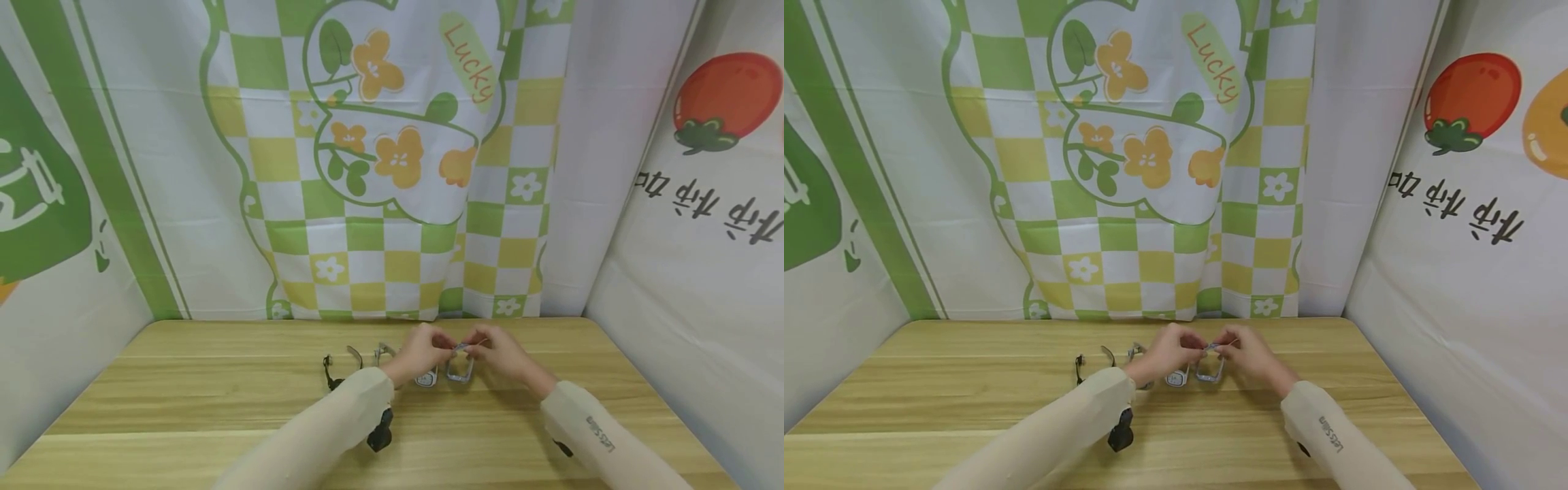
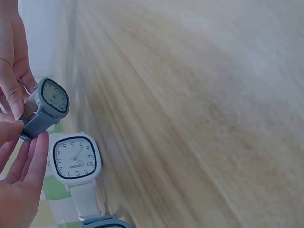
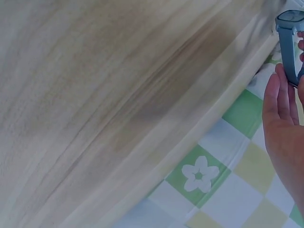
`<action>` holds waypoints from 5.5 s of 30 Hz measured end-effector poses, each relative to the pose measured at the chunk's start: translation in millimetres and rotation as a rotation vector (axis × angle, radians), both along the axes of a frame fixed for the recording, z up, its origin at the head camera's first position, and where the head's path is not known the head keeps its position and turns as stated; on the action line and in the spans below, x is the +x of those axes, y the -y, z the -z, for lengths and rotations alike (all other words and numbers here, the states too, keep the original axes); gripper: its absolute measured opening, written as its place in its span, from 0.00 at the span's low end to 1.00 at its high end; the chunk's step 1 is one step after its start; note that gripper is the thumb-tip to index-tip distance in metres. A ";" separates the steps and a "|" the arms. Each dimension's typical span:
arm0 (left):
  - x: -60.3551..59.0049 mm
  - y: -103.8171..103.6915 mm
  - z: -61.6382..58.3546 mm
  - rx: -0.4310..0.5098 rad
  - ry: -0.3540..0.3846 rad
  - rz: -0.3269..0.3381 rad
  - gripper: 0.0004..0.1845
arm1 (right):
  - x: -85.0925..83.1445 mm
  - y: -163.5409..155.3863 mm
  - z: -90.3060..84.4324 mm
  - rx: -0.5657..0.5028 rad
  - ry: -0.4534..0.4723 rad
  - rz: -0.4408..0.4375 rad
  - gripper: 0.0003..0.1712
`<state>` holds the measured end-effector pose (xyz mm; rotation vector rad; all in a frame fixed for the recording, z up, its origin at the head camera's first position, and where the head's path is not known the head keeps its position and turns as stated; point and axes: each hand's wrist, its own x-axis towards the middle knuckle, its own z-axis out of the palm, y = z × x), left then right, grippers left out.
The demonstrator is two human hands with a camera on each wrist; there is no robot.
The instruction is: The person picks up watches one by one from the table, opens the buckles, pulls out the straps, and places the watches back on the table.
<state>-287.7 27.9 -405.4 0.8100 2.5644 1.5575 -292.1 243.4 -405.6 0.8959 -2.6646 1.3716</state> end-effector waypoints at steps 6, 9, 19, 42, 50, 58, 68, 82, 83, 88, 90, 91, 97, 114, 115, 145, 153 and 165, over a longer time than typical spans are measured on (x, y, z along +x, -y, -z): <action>1.8 -1.8 -2.4 0.016 0.039 -0.020 0.06 | -1.0 -3.5 -2.8 -0.016 0.063 -0.002 0.08; 3.1 -3.0 -3.8 0.020 0.059 -0.029 0.06 | -0.4 -5.3 -5.0 0.005 0.072 -0.011 0.11; 3.6 -5.9 -4.6 0.044 0.036 -0.041 0.08 | 1.8 -6.1 -10.0 -0.021 0.102 -0.020 0.11; 5.2 -2.5 0.4 0.040 0.049 -0.023 0.08 | 4.5 -8.3 -8.1 -0.064 0.127 -0.009 0.10; 3.4 -2.1 -1.5 0.021 0.033 -0.035 0.08 | 8.4 -9.0 -12.8 -0.095 0.125 0.008 0.11; 3.3 -2.6 -3.3 0.045 0.042 -0.036 0.08 | 8.0 -10.3 -12.5 -0.099 0.104 0.036 0.10; 3.8 -1.8 -1.9 0.019 0.002 -0.050 0.07 | 10.1 -8.9 -14.7 -0.113 0.101 0.038 0.11; 3.2 -0.6 4.8 0.058 0.010 -0.059 0.06 | 10.3 -9.2 -16.6 -0.130 0.095 0.046 0.11; 3.0 -0.6 5.5 0.062 0.012 -0.061 0.06 | 10.2 -9.4 -17.1 -0.130 0.094 0.050 0.11; 3.3 -0.4 7.5 0.079 0.005 -0.060 0.06 | 9.8 -10.5 -19.1 -0.131 0.097 0.047 0.11; 4.0 -0.3 7.6 0.080 0.001 -0.060 0.06 | 9.9 -10.4 -19.3 -0.128 0.099 0.049 0.11; 4.4 -0.4 7.5 0.078 -0.001 -0.061 0.06 | 10.2 -10.4 -19.4 -0.128 0.102 0.052 0.11; 5.2 -1.4 7.2 0.088 0.007 -0.068 0.07 | 11.1 -9.9 -19.3 -0.130 0.111 0.046 0.11; 6.7 -6.3 1.6 0.110 0.007 -0.087 0.08 | 10.8 -8.8 -14.7 -0.128 0.117 0.042 0.10; 6.8 -6.4 1.2 0.109 0.008 -0.086 0.08 | 10.8 -8.5 -14.6 -0.130 0.115 0.039 0.10; 9.3 -5.3 -3.8 -0.053 -0.144 -0.030 0.05 | 19.4 -9.6 -13.3 -0.152 0.132 0.049 0.11; 10.3 -2.0 -6.8 -0.068 -0.152 -0.001 0.03 | 21.5 -9.9 -15.7 -0.162 0.147 0.032 0.11; 8.7 -0.7 -7.2 -0.037 -0.126 0.017 0.02 | 20.9 -11.6 -15.7 -0.211 0.181 0.027 0.13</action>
